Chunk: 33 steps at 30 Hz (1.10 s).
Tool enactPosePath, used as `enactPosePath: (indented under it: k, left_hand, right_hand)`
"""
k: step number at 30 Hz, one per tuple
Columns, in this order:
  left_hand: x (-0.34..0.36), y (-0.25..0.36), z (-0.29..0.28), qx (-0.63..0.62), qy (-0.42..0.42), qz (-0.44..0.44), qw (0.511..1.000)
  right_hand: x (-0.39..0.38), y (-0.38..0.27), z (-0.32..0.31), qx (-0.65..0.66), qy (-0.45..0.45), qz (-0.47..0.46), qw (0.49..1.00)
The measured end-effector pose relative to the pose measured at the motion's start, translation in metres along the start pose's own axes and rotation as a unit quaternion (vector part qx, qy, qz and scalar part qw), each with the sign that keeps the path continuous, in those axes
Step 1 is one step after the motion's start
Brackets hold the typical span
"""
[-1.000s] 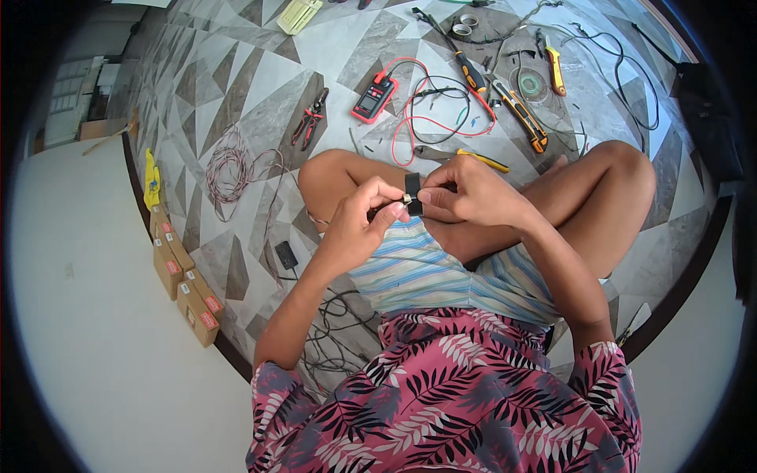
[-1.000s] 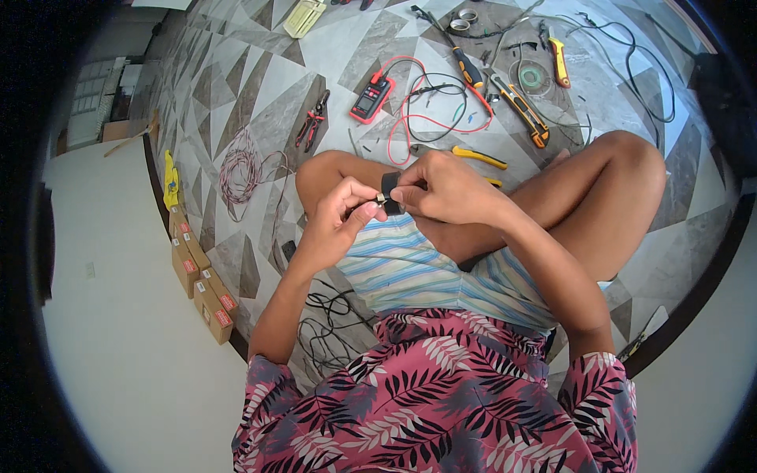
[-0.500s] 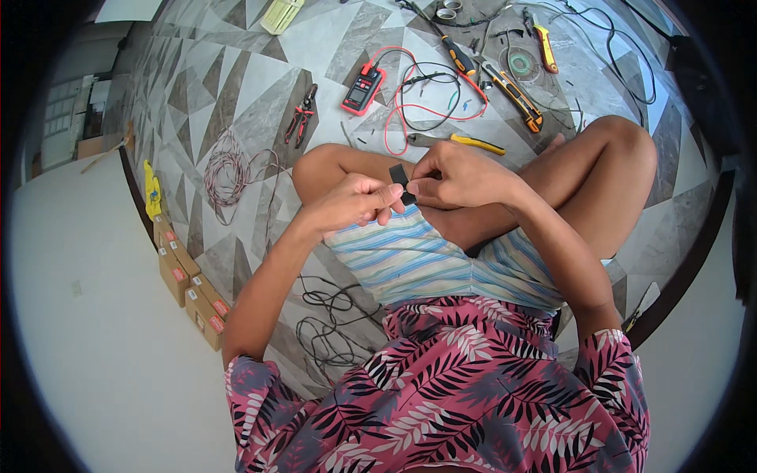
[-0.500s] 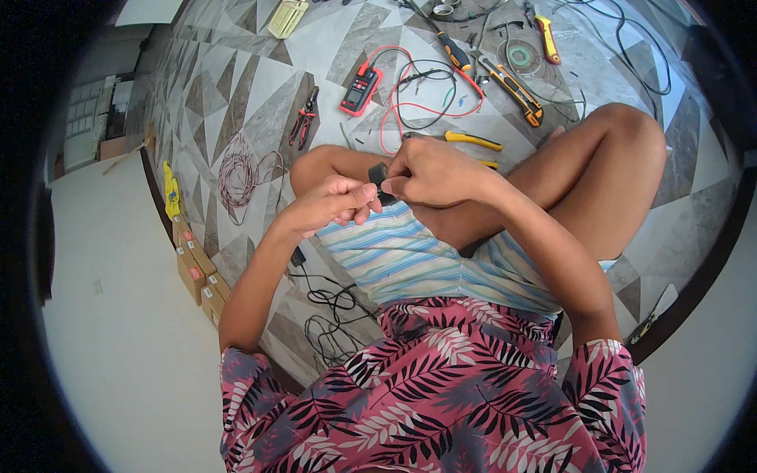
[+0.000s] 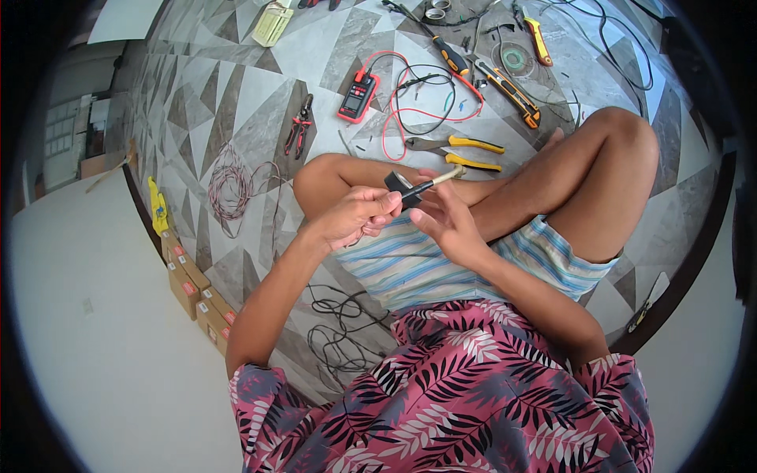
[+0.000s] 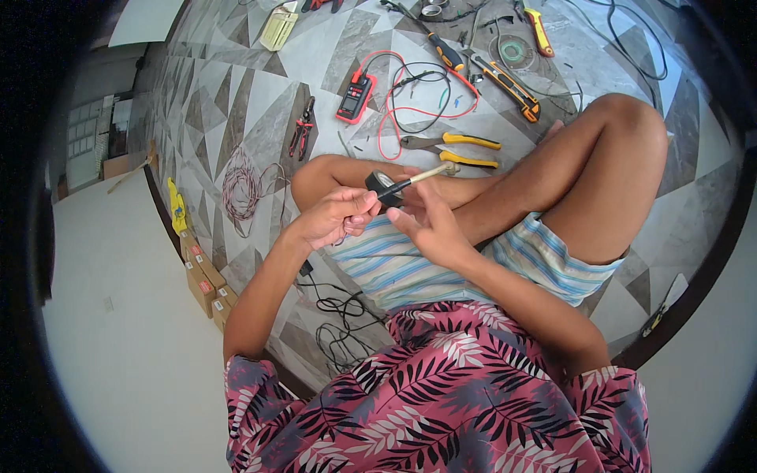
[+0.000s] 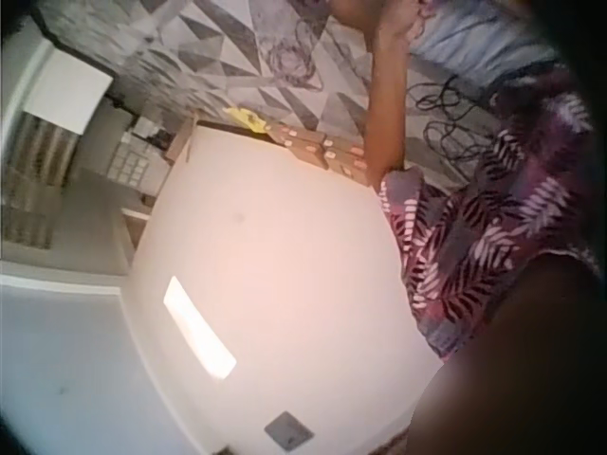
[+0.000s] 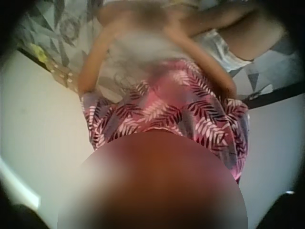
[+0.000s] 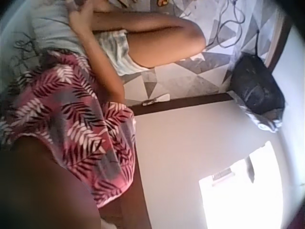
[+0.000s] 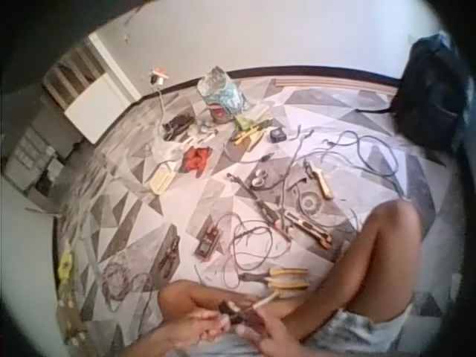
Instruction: Wiring electrical components and securing connections with tape.
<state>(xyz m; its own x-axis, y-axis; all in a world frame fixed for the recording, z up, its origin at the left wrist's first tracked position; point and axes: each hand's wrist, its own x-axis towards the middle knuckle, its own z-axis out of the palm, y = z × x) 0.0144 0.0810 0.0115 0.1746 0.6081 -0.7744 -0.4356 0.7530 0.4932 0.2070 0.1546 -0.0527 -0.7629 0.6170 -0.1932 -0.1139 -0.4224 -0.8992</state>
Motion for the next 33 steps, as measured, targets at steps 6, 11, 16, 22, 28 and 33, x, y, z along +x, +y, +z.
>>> enactPosePath:
  k: [6, 11, 16, 22, 28, 33]
  left_hand:
    - [-0.002, -0.016, 0.004, 0.133, 0.065, 0.075, 0.986]
    - [-0.009, -0.017, 0.012, 0.277, 0.159, 0.118, 0.94]
    - [-0.011, 0.0, 0.032, 0.351, 0.245, 0.164, 0.889]
    - [-0.003, 0.02, 0.029, 0.432, 0.165, 0.076, 0.883]
    - [0.011, 0.0, 0.016, 0.451, 0.221, 0.14, 0.854]
    - [0.017, 0.001, 0.006, 0.389, 0.23, 0.068, 0.889]
  right_hand:
    - [0.007, 0.007, -0.006, -0.066, -0.073, 0.114, 0.989]
    - [0.01, 0.02, -0.013, -0.025, -0.062, -0.004, 0.998]
    - [0.014, 0.008, -0.017, -0.097, -0.081, 0.148, 0.981]
    - [0.017, 0.007, -0.018, -0.094, -0.104, 0.129, 0.982]
    - [0.019, -0.001, -0.019, -0.012, -0.179, 0.097, 0.979]
    - [0.019, 0.003, -0.021, -0.091, -0.197, 0.077, 0.973]
